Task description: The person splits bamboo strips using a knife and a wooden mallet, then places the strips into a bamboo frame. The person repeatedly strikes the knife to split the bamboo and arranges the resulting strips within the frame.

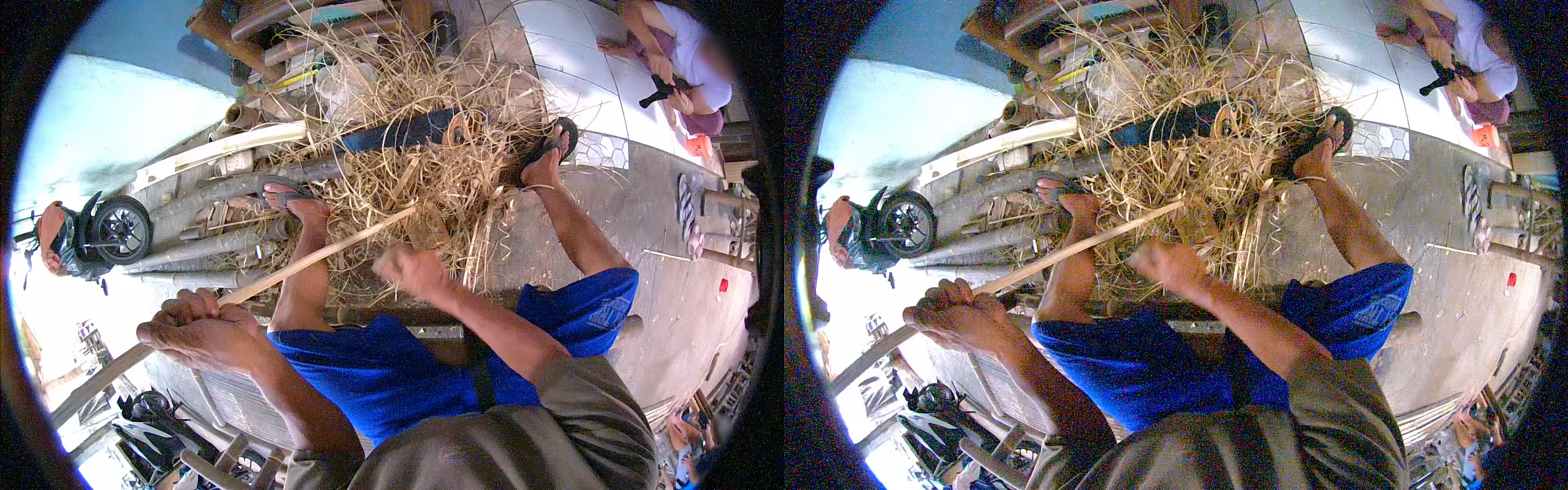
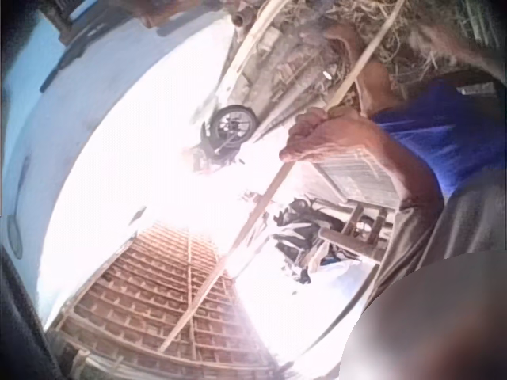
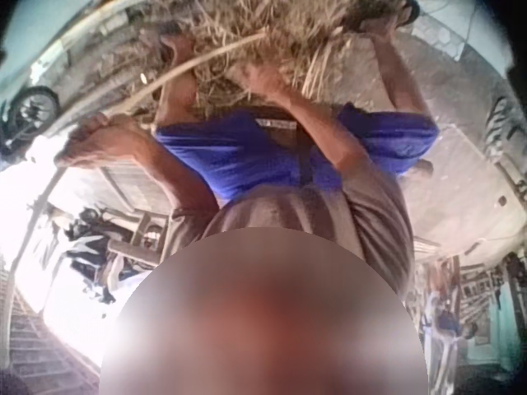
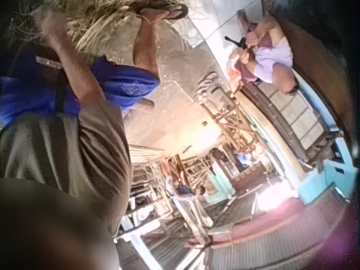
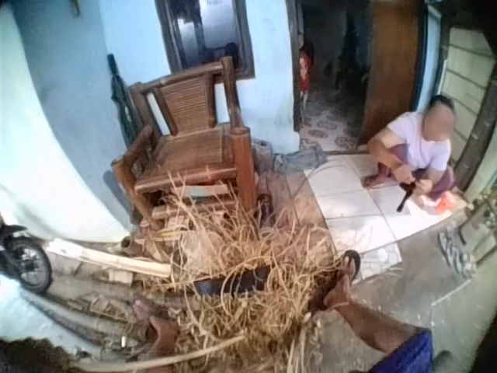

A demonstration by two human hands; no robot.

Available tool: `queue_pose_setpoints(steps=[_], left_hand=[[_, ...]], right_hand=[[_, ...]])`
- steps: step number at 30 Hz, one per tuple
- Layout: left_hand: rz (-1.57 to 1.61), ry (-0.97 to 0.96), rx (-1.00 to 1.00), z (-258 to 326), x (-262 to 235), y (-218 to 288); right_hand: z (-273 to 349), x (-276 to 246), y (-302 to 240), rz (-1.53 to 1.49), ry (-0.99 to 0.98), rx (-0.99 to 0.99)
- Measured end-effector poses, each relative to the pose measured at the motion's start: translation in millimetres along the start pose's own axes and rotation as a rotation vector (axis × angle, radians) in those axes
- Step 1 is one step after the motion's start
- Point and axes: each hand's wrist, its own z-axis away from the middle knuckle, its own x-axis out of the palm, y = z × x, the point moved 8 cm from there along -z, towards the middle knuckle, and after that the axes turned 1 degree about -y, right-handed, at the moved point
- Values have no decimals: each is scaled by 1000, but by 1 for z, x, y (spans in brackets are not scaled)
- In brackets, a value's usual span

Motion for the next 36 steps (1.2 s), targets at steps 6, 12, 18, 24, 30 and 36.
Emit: queue_pose_setpoints(steps=[6, 12, 18, 24, 30, 36], left_hand=[[-120, 74, 97, -7, -2, -3], [63, -14, -13, -17, 6, -10], [71, 138, -79, -20, 1, -17], [76, 68, -28, -31, 7, -22], [-24, 19, -5, -35, 8, -24], [29, 67, -40, -37, 6, -28]], right_hand=[[-3, -1, 20, 46, -102, 292], [-17, -11, 9, 107, -49, 30], [-28, -15, 29, 268, -160, 175], [-17, -17, 51, 319, -244, 490], [-21, -16, 22, 332, 47, -68], [-7, 1, 120, 306, -265, 504]])
